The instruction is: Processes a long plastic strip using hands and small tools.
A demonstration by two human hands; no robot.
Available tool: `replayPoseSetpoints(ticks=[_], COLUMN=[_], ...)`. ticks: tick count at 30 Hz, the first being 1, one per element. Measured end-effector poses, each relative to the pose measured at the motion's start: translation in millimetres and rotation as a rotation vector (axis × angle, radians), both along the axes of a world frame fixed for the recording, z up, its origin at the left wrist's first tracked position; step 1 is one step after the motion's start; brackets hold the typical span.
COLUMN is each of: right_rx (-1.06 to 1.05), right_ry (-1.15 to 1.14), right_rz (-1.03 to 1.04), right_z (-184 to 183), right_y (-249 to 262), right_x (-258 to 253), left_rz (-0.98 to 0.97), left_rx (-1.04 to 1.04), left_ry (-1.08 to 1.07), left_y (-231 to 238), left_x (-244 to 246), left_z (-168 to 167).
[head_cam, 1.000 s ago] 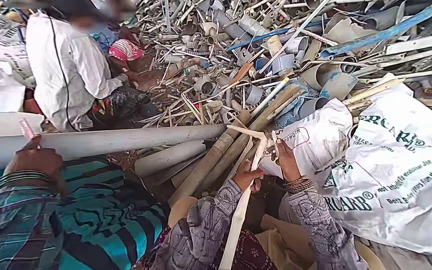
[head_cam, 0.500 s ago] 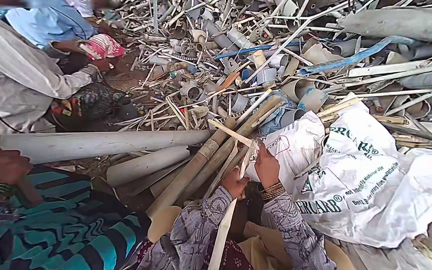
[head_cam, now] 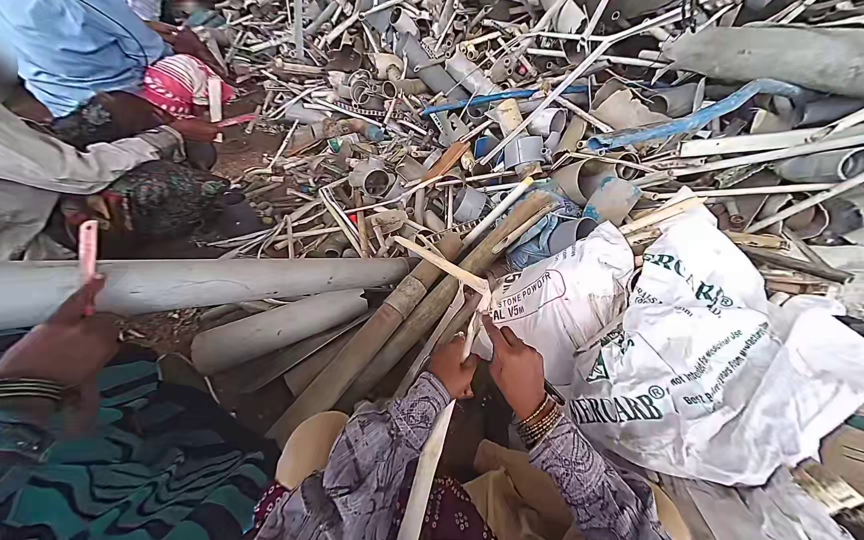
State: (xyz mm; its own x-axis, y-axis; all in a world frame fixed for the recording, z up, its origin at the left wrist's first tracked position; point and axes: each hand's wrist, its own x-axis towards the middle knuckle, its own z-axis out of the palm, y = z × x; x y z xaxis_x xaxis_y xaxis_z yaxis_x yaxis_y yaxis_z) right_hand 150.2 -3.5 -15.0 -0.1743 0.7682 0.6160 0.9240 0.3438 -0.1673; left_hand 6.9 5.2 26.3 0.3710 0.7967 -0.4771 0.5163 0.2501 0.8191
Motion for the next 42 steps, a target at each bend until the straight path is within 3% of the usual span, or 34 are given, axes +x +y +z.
replayPoseSetpoints(ticks=[6,10,14,18,21,26,36,42], right_rx=[0.028,0.066,-0.112,0.064,-0.100,-0.024,-0.039,0.112], right_ry=[0.093,0.021,0.035,-0.069,0.087,0.240,-0.020,-0.139], right_rz=[-0.087,-0.010,-0.141,0.024,-0.033,-0.100,-0.049,0.050], right_z=[3.3,-9.0,-1.7,-20.8,-17.1,-14.7,-2.9,-31.0], right_y=[13.7,-1.4,4.8,-8.1,-6.0,-0.2,18.9,6.7], right_x=[5.7,0.4,14.5,8.4,16.8,18.9,35.0,38.5], left_rz=[0.006,0.009,-0.033,0.016,-0.033,-0.049,-0.088,-0.172], left_rx=[0.040,0.017,-0.012,0.012,0.023,0.024,0.038,-0.022], left_ry=[-0.038,-0.001,0.028,0.062,0.048,0.003,0.131,0.261], left_y=[2.6,2.5,-1.7,4.1,1.1,-0.6,1.0,-0.7], left_x=[11.0,5.2,10.5,0.4,-0.4,-3.3,3.8,14.4], left_z=[2.3,-0.2,2.7,5.7,7.8,9.8,12.2,3.6])
